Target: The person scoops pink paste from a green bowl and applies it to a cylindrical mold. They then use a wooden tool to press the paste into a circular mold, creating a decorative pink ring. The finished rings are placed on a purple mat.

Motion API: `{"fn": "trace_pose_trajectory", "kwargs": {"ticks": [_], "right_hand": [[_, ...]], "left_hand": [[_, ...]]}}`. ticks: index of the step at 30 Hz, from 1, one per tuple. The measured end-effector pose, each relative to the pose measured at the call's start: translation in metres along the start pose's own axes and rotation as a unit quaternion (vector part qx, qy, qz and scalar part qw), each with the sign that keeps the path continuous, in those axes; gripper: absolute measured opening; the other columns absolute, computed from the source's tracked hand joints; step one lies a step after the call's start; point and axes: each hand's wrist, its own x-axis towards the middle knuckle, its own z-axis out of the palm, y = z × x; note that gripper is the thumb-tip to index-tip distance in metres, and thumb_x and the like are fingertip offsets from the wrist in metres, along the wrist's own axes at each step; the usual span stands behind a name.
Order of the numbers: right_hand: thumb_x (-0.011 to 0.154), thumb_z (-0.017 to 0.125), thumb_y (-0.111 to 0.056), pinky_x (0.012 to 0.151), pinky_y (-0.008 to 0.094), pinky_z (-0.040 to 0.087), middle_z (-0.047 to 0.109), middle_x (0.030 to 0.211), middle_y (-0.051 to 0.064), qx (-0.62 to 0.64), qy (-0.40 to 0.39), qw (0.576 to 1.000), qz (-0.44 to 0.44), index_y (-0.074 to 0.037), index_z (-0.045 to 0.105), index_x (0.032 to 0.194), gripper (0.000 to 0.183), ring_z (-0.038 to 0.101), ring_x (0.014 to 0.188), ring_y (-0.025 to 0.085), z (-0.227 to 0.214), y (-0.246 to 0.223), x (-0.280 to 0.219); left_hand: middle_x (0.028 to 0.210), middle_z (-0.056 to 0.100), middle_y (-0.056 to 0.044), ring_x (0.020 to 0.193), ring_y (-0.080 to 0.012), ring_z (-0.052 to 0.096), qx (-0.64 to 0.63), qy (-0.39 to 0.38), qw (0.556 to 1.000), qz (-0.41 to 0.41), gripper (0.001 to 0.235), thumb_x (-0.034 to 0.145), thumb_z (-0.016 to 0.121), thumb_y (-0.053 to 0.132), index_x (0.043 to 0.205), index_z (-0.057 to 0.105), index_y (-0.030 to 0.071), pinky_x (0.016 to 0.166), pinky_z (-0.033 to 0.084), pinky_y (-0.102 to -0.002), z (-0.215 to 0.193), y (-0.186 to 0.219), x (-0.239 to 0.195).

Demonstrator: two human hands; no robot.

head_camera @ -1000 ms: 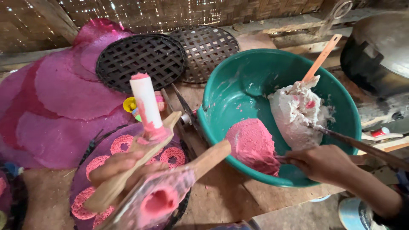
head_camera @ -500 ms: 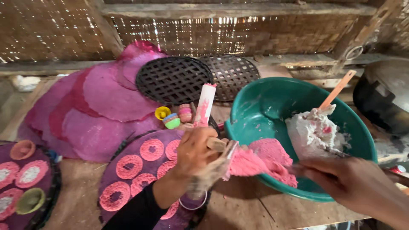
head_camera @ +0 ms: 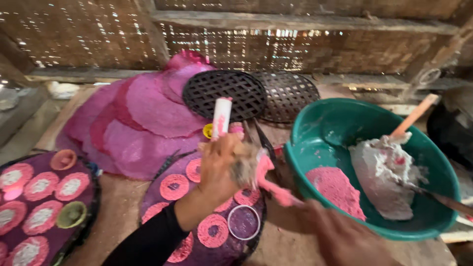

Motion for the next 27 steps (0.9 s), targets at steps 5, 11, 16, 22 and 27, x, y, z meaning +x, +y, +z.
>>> {"fn": "trace_pose_trajectory", "kwargs": {"ticks": [5,11,16,22,27], "right_hand": [[0.097,0.064,-0.016,0.074,0.032,0.059,0.071,0.096,0.011,0.097,0.048,0.992,-0.065,0.001,0.062,0.12,0.029,0.074,0.083,0.022,-0.005,0.033,0.008],[0.092,0.069,-0.011,0.074,0.031,0.057,0.077,0.094,0.014,0.289,0.158,0.923,0.199,-0.002,0.072,0.115,0.024,0.077,0.082,0.02,0.088,-0.02,-0.005],[0.088,0.073,-0.01,0.076,0.033,0.058,0.076,0.09,0.014,0.277,0.168,0.928,0.182,-0.003,0.075,0.107,0.021,0.077,0.081,0.021,0.096,-0.031,-0.019],[0.093,0.062,-0.024,0.078,0.036,0.059,0.077,0.098,0.01,0.189,-0.042,0.976,0.102,-0.014,0.072,0.111,0.023,0.077,0.088,0.023,0.129,0.047,-0.062],[0.099,0.051,-0.037,0.076,0.038,0.061,0.077,0.105,0.008,-0.16,-0.299,0.925,0.171,-0.025,0.07,0.116,0.028,0.077,0.093,0.025,0.107,0.183,-0.088]], "left_hand": [[0.1,0.058,-0.006,0.089,-0.0189,0.064,-0.302,0.148,0.938,-0.084,0.038,0.089,0.074,0.016,0.114,0.046,0.009,0.077,0.055,-0.035,0.015,-0.008,-0.007],[0.099,0.06,-0.013,0.084,-0.0207,0.063,-0.5,0.254,0.797,-0.224,0.035,0.094,0.071,0.007,0.121,0.05,-0.001,0.075,0.055,-0.032,0.044,0.022,-0.003],[0.111,0.052,-0.016,0.097,-0.0291,0.062,-0.009,0.182,0.979,-0.092,0.049,0.079,0.078,0.019,0.123,0.06,0.006,0.088,0.051,-0.038,0.023,0.023,-0.003],[0.11,0.056,-0.011,0.096,-0.0242,0.062,-0.237,0.212,0.941,-0.12,0.043,0.083,0.077,0.018,0.12,0.059,0.007,0.087,0.053,-0.036,0.007,0.0,0.016],[0.107,0.059,-0.01,0.093,-0.0231,0.063,-0.321,0.173,0.916,-0.167,0.041,0.082,0.078,0.018,0.117,0.061,0.008,0.084,0.054,-0.037,-0.023,-0.035,0.002]]}}
